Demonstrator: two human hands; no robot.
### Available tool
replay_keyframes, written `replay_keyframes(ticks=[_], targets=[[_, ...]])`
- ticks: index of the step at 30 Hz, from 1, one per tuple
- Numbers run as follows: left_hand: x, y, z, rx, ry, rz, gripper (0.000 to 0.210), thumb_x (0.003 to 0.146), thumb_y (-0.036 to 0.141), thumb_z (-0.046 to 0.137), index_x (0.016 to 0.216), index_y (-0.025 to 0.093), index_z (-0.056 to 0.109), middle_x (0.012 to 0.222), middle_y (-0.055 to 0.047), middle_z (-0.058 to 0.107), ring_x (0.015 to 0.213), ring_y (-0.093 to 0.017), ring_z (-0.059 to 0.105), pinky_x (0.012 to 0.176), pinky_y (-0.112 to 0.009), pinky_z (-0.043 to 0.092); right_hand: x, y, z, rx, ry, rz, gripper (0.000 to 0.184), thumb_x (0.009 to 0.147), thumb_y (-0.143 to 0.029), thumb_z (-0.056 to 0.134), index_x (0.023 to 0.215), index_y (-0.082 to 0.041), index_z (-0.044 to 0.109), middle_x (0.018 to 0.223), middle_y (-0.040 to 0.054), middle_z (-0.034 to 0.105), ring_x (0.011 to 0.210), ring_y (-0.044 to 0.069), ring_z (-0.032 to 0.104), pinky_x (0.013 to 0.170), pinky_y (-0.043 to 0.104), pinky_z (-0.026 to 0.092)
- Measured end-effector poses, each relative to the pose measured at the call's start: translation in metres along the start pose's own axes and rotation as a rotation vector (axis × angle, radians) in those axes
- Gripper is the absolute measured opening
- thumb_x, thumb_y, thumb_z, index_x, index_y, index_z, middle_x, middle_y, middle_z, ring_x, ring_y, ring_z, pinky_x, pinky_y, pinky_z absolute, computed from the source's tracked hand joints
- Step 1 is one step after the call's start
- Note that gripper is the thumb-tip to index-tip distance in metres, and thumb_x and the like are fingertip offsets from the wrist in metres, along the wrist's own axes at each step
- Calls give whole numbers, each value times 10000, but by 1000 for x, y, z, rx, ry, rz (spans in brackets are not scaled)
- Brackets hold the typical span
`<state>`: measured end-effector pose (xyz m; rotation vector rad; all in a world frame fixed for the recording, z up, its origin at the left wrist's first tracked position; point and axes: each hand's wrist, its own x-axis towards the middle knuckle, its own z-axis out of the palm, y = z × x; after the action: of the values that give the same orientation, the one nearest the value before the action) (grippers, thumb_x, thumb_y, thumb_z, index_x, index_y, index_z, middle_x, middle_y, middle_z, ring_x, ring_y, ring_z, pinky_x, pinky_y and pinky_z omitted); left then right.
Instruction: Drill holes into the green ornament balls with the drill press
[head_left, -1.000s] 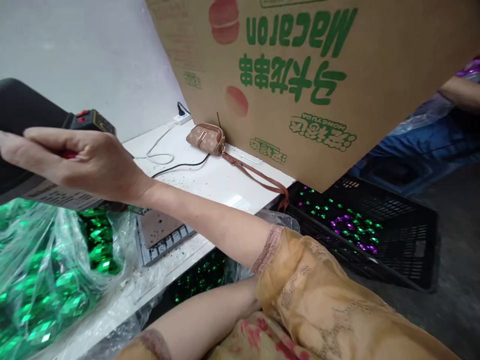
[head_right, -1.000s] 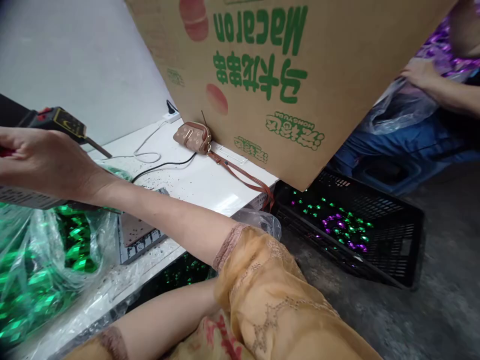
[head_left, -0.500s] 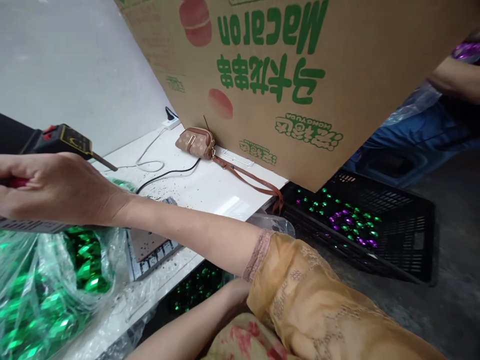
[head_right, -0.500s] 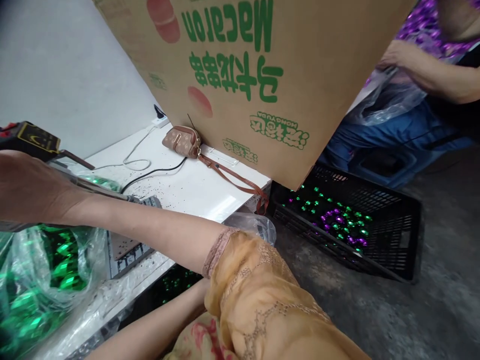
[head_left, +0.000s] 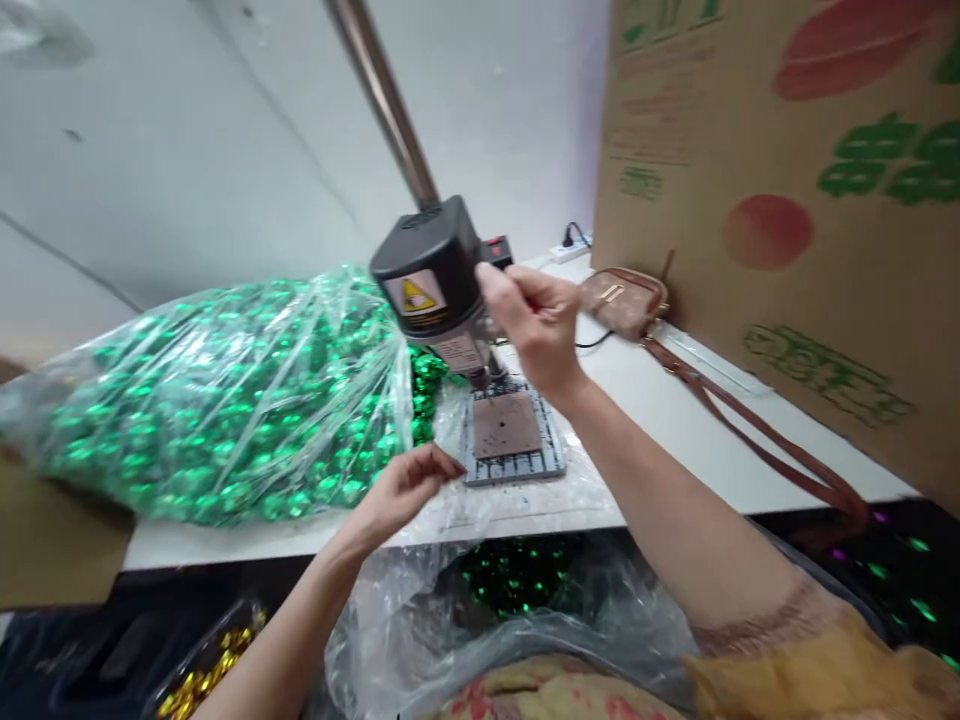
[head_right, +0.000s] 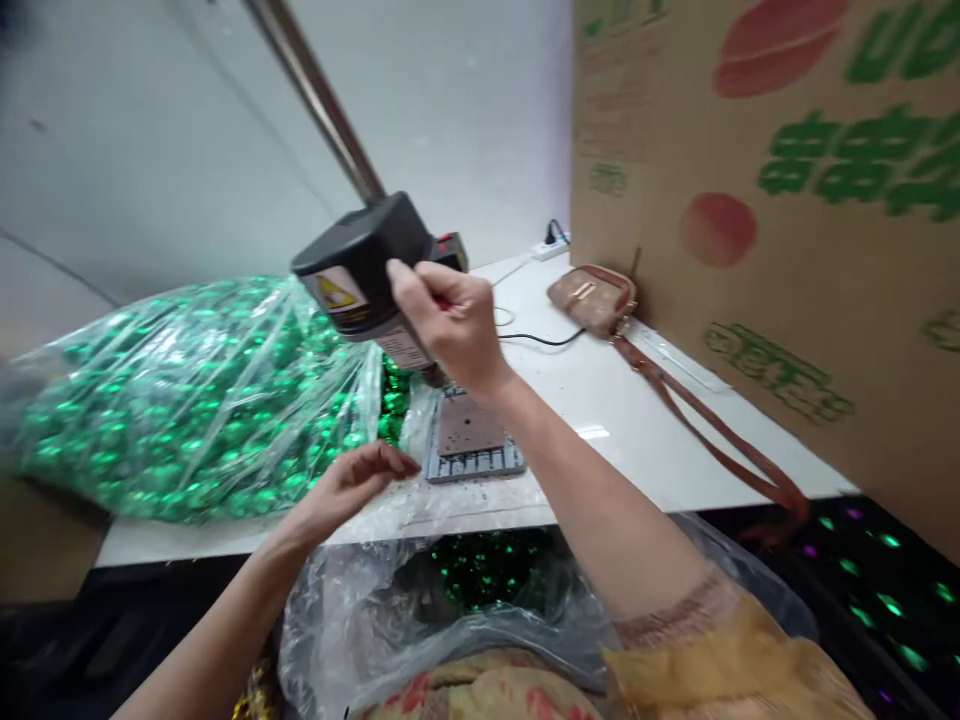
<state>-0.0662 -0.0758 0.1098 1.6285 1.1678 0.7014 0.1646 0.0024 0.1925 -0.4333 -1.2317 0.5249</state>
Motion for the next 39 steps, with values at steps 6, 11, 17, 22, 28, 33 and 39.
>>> replay_keyframes(ticks=[6,11,17,22,28,33,39], targets=[[48,-35,-51,582,436,140,196,806,127,522,907,197,674,905,-44,710,871,-205,651,879,-338,508,-4,5,0,22,83,-80,547,908,-426,648,476,-198,401,438,-57,330,422,48,279,438,302,211],[97,-43,-41,1158,249,-97,303,873,92,552,1146,163,662,1192,-171,653,1193,-303,567,1013,-403,454,-5,3,-1,-27,95,-85,526,926,-372,633,481,-190,420,440,-55,354,422,44,323,452,294,242],[121,-55,-31,1201,293,-234,293,840,99,625,1118,163,689,1200,-207,592,1201,-369,524,967,-450,442,-6,2,-2,-42,102,-77,522,917,-386,641,476,-199,434,429,-56,361,414,51,335,441,302,241],[113,-48,-37,1096,327,-181,411,878,174,606,1285,220,643,1197,-145,554,1067,-288,591,944,-394,469,-6,2,-3,-33,93,-69,515,916,-368,646,485,-195,423,432,-59,371,417,50,343,446,298,249],[76,-28,-29,-98,433,66,368,949,415,535,1245,217,627,1025,-70,603,814,-181,629,706,-302,537,-6,2,-2,-15,99,-84,510,922,-347,637,489,-199,413,443,-56,364,415,51,334,449,306,239],[57,-18,4,-609,208,-12,636,765,408,820,1309,198,565,874,-27,672,630,-131,633,580,-249,482,-6,3,-1,15,112,-109,503,914,-286,651,477,-202,416,425,-49,367,405,53,314,451,318,233],[71,-38,30,-556,242,-55,596,773,490,817,1218,169,583,903,-35,699,654,-122,646,563,-224,466,-6,1,-1,-20,102,-109,495,938,-301,620,500,-188,418,451,-61,388,417,34,347,459,281,248]])
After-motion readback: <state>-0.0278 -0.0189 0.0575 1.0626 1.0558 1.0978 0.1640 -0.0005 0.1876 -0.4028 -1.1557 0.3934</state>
